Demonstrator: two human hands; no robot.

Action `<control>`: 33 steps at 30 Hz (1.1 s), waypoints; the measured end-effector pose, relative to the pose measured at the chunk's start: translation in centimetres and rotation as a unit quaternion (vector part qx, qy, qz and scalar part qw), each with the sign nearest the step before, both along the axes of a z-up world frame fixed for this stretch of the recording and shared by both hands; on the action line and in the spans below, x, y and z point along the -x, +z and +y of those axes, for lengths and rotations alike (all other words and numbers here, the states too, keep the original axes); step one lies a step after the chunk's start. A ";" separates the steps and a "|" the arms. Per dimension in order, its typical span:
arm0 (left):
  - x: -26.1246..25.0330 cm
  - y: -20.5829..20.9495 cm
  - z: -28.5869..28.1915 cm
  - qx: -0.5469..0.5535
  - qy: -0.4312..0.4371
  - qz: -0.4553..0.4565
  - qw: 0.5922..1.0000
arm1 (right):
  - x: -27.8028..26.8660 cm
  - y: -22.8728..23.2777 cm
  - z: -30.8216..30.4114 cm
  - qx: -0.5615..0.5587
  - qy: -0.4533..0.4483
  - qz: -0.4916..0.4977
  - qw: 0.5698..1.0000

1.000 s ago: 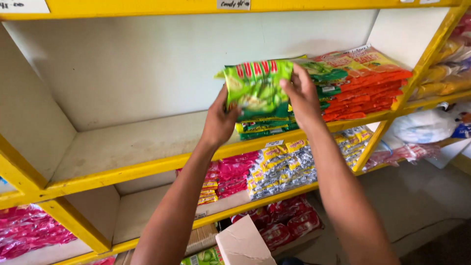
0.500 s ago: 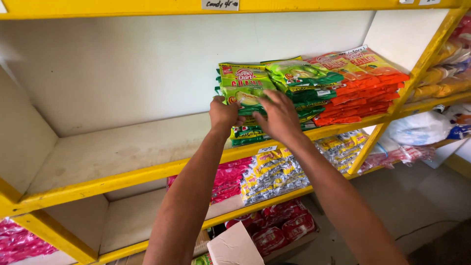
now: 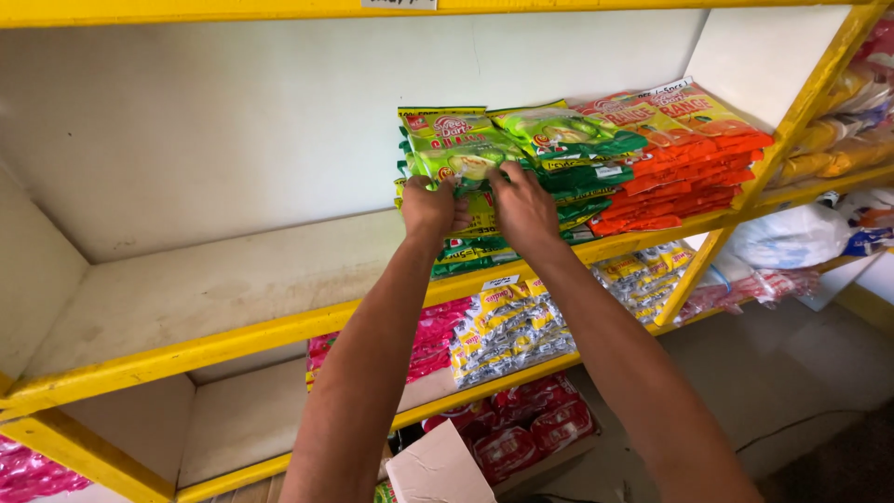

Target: Stocking candy packets from a cardboard box onto grocery store shelves.

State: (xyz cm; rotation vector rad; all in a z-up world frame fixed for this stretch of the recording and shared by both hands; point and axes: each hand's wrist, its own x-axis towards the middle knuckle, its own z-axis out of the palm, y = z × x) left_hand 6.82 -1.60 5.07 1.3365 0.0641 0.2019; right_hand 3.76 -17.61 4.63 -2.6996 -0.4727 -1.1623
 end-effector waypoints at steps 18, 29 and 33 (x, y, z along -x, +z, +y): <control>3.3 -1.9 2.1 -0.029 -0.024 -0.021 0.999 | 5.9 -3.2 0.1 -0.067 0.066 -0.050 0.994; 11.2 -8.2 8.7 -0.167 -0.024 -0.042 0.985 | 13.4 -6.6 7.2 -0.192 0.168 -0.011 0.967; 16.5 -10.6 12.0 -0.206 -0.008 -0.038 0.978 | 15.1 -10.9 10.3 -0.199 0.206 -0.001 0.958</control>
